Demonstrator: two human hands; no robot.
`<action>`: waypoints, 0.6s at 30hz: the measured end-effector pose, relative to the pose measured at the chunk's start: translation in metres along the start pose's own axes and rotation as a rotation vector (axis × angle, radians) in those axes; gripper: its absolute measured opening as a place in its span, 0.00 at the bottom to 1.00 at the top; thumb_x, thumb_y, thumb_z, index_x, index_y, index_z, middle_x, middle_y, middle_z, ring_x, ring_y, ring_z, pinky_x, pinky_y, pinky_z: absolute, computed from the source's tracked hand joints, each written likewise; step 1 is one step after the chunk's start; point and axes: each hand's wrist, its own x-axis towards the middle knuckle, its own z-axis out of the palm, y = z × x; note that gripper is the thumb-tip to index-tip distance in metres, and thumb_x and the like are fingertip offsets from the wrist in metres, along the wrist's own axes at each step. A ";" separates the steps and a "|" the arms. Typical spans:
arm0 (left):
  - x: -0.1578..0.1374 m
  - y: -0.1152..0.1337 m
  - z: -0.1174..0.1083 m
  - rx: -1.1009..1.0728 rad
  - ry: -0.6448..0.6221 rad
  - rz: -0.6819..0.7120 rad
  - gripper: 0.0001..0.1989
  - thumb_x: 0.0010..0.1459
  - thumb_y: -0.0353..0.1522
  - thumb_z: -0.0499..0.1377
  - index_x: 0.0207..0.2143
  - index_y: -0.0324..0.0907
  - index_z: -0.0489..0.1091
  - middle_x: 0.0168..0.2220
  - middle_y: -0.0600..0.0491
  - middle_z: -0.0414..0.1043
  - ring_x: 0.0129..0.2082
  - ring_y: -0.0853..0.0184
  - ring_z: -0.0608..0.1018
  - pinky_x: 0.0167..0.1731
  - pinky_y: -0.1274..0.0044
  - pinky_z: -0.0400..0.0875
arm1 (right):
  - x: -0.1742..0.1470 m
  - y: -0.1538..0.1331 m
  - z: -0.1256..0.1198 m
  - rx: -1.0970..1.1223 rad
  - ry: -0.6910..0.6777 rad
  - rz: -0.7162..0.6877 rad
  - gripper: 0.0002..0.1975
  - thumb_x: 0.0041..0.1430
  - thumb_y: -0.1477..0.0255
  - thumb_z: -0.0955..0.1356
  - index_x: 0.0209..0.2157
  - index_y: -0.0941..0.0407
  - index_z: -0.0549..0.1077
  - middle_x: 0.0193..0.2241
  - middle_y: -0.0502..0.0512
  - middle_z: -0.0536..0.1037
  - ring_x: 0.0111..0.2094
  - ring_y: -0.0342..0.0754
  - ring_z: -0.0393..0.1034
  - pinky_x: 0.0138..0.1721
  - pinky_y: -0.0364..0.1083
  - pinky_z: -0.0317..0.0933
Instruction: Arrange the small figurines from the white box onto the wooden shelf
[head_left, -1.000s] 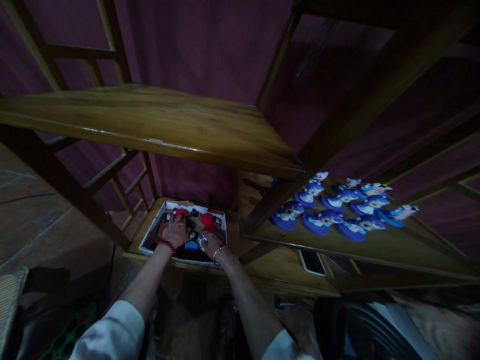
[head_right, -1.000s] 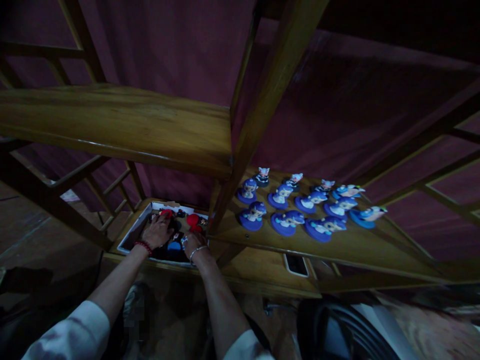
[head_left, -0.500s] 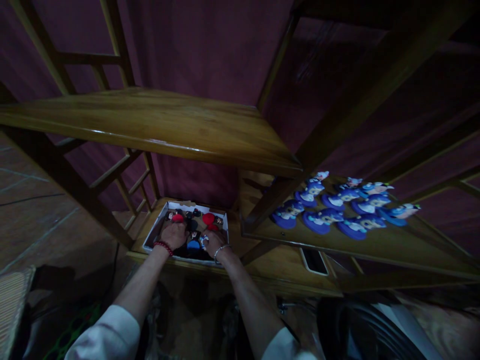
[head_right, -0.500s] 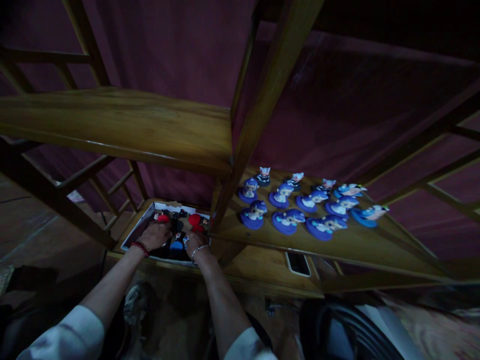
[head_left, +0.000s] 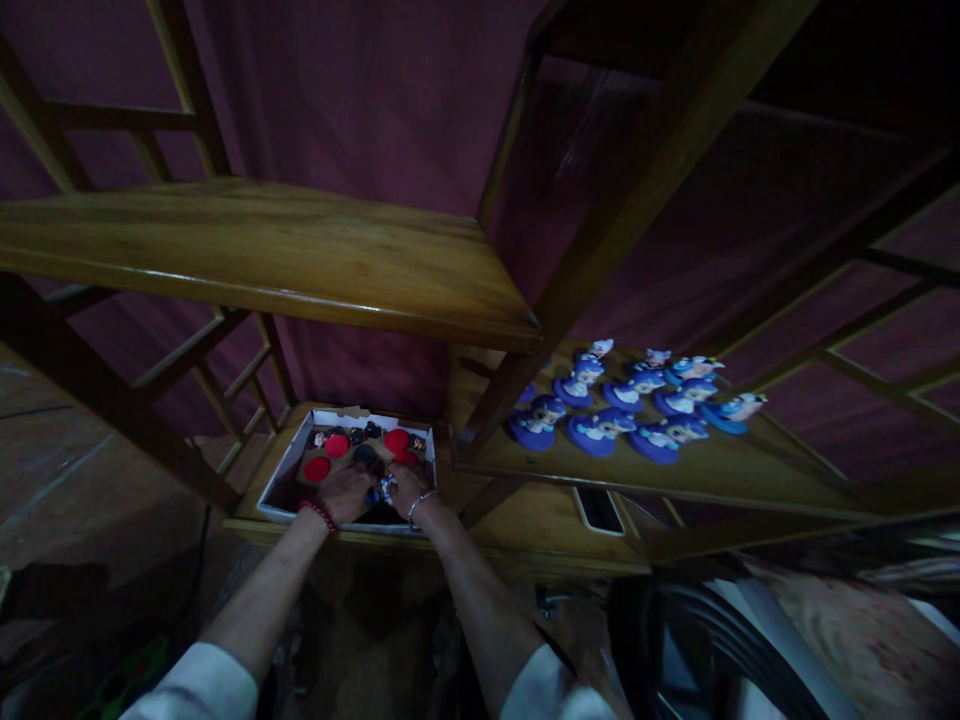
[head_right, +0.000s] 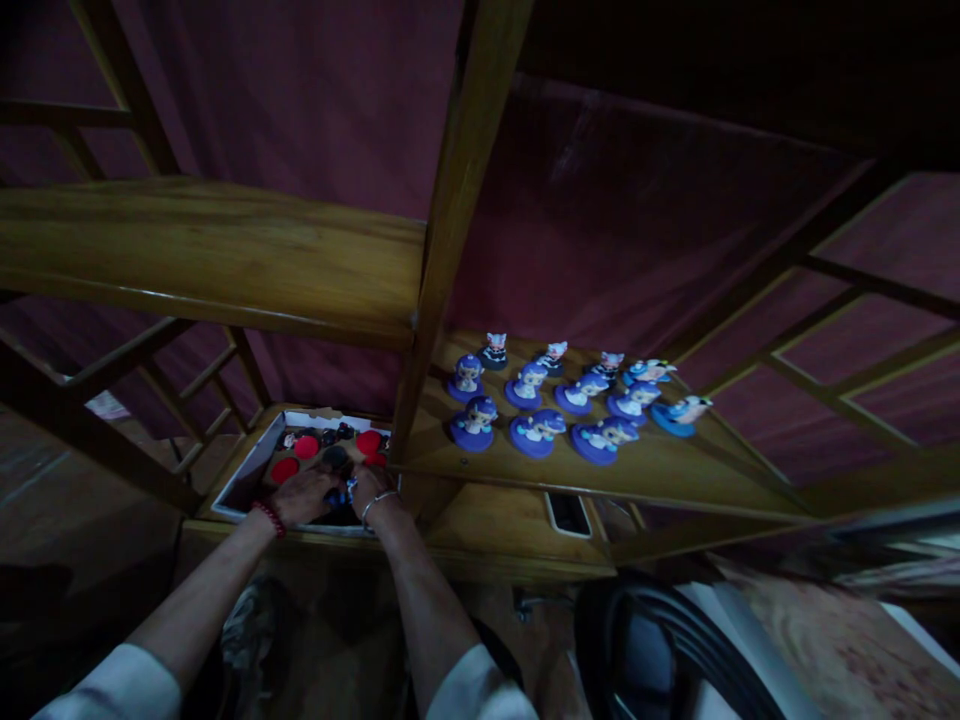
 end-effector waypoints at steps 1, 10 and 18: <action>0.000 0.001 0.000 0.007 0.000 -0.007 0.16 0.45 0.26 0.54 0.39 0.42 0.70 0.42 0.46 0.68 0.45 0.61 0.69 0.45 0.72 0.62 | 0.000 0.000 0.000 0.000 0.003 -0.003 0.13 0.51 0.75 0.61 0.38 0.55 0.71 0.36 0.54 0.75 0.39 0.47 0.68 0.37 0.41 0.57; 0.002 -0.001 0.004 0.047 0.007 -0.036 0.18 0.44 0.24 0.52 0.40 0.42 0.67 0.45 0.46 0.65 0.51 0.59 0.63 0.43 0.70 0.64 | -0.003 -0.003 -0.006 -0.005 -0.005 -0.005 0.13 0.52 0.76 0.61 0.38 0.56 0.72 0.36 0.55 0.75 0.40 0.47 0.67 0.39 0.41 0.56; 0.005 -0.006 0.011 0.036 0.015 -0.052 0.19 0.44 0.24 0.52 0.42 0.42 0.65 0.47 0.45 0.63 0.51 0.57 0.62 0.41 0.69 0.64 | -0.002 -0.004 -0.008 -0.005 -0.031 -0.007 0.13 0.51 0.78 0.60 0.37 0.56 0.72 0.35 0.56 0.76 0.39 0.47 0.68 0.38 0.42 0.56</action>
